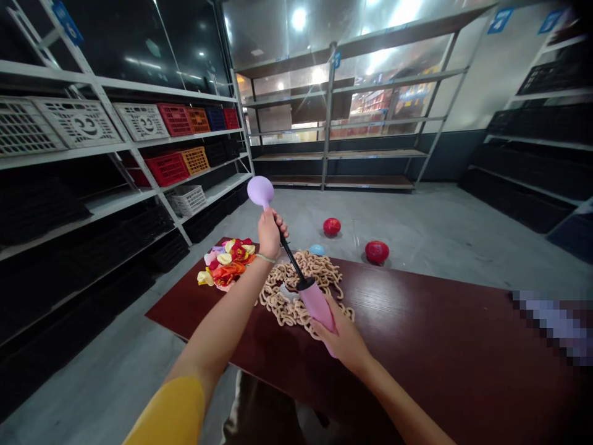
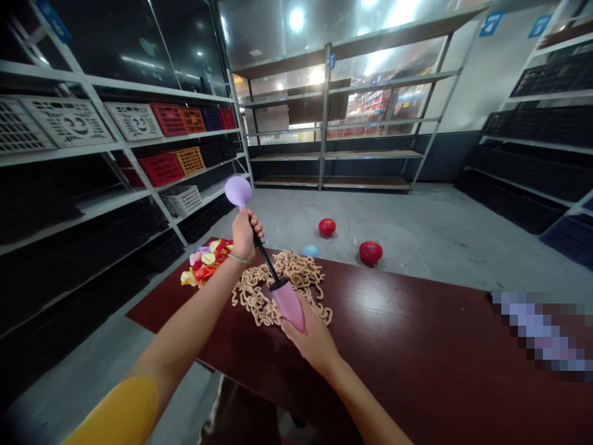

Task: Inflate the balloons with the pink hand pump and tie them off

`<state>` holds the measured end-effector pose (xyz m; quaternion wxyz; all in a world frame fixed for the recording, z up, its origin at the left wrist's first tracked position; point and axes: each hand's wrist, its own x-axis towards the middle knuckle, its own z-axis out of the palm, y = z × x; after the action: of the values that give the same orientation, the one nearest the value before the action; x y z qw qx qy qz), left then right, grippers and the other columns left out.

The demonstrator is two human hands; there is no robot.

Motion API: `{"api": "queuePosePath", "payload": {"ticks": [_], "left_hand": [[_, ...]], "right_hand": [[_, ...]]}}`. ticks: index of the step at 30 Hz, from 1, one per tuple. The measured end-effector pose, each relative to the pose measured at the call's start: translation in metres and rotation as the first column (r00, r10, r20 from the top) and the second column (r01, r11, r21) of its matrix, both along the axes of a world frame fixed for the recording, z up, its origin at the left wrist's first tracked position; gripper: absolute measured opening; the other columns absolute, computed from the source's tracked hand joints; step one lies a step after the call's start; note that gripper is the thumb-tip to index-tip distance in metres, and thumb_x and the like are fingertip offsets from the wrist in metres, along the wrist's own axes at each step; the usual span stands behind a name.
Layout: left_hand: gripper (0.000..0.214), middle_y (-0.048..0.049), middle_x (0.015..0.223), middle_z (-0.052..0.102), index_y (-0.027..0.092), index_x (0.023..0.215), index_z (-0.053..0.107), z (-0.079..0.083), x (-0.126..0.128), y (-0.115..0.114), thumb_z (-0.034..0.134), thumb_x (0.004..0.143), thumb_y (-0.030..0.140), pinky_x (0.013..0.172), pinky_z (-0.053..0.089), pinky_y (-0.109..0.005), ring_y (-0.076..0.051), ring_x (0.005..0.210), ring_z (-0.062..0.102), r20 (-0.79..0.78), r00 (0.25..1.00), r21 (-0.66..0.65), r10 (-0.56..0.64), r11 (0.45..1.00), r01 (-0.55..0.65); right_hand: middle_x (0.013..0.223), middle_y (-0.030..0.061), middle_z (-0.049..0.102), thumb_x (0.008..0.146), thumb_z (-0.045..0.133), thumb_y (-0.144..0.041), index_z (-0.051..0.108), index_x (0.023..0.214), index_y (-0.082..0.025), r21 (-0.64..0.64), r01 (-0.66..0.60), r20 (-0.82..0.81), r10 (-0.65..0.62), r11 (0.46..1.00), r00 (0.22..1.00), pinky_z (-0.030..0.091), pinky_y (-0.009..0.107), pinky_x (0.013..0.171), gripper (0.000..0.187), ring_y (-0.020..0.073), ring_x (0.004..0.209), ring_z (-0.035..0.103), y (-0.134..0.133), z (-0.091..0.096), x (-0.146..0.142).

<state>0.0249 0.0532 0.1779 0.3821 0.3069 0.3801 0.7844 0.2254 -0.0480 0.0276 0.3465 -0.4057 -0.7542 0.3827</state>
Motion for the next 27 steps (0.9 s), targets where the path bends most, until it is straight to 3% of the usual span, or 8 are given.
{"api": "queuePosePath", "payload": {"ticks": [7,16,19,22,27], "left_hand": [[0.037,0.0058,0.059,0.045,0.021,0.081,0.043,-0.048,0.063,-0.028,0.053,0.090,0.056,0.039,0.035,-0.017,-0.007,0.043,0.042,-0.017,0.957,-0.038,-0.288,0.957,0.287],[0.043,-0.0001,0.068,0.057,0.016,0.093,0.056,-0.058,0.046,-0.031,0.060,0.084,0.057,0.041,0.041,-0.020,-0.007,0.046,0.045,0.050,0.903,-0.029,-0.427,0.903,0.428],[0.041,0.0017,0.065,0.054,0.018,0.084,0.053,-0.063,0.048,-0.035,0.063,0.081,0.057,0.040,0.039,-0.019,-0.007,0.045,0.045,0.102,0.915,-0.042,-0.392,0.917,0.397],[0.039,0.0055,0.061,0.046,0.020,0.078,0.046,-0.063,0.046,-0.033,0.061,0.083,0.055,0.039,0.036,-0.017,-0.006,0.043,0.042,0.110,0.956,-0.044,-0.273,0.959,0.279],[0.032,0.0075,0.056,0.038,0.022,0.076,0.044,-0.031,0.010,-0.017,0.055,0.089,0.049,0.036,0.034,-0.017,-0.007,0.040,0.039,0.065,0.996,-0.070,-0.062,0.995,0.067]], "right_hand": [[0.114,0.0096,0.068,0.082,0.060,-0.041,0.054,0.130,-0.018,-0.041,0.123,-0.052,-0.125,0.992,0.991,0.051,0.038,0.090,0.053,0.0255,0.101,0.065,0.006,-0.005,0.003],[0.097,0.0056,0.070,0.081,0.062,-0.043,0.057,0.129,-0.019,-0.048,0.118,-0.095,-0.122,0.992,0.988,0.055,0.034,0.076,0.054,0.0227,0.086,0.066,0.001,0.004,0.000],[0.097,0.0064,0.070,0.083,0.060,-0.042,0.055,0.131,-0.019,-0.062,0.101,-0.090,-0.106,0.993,0.990,0.055,0.035,0.076,0.054,0.0236,0.087,0.067,-0.002,0.003,-0.002],[0.097,0.0068,0.069,0.083,0.059,-0.040,0.054,0.133,-0.020,-0.062,0.076,-0.103,-0.082,0.995,0.991,0.056,0.037,0.076,0.055,0.0250,0.090,0.067,-0.002,-0.001,-0.003],[0.096,0.0055,0.069,0.083,0.058,-0.037,0.058,0.129,-0.023,-0.101,-0.012,-0.091,0.003,0.995,0.996,0.058,0.036,0.071,0.048,0.0234,0.084,0.067,-0.006,-0.003,-0.008]]}}
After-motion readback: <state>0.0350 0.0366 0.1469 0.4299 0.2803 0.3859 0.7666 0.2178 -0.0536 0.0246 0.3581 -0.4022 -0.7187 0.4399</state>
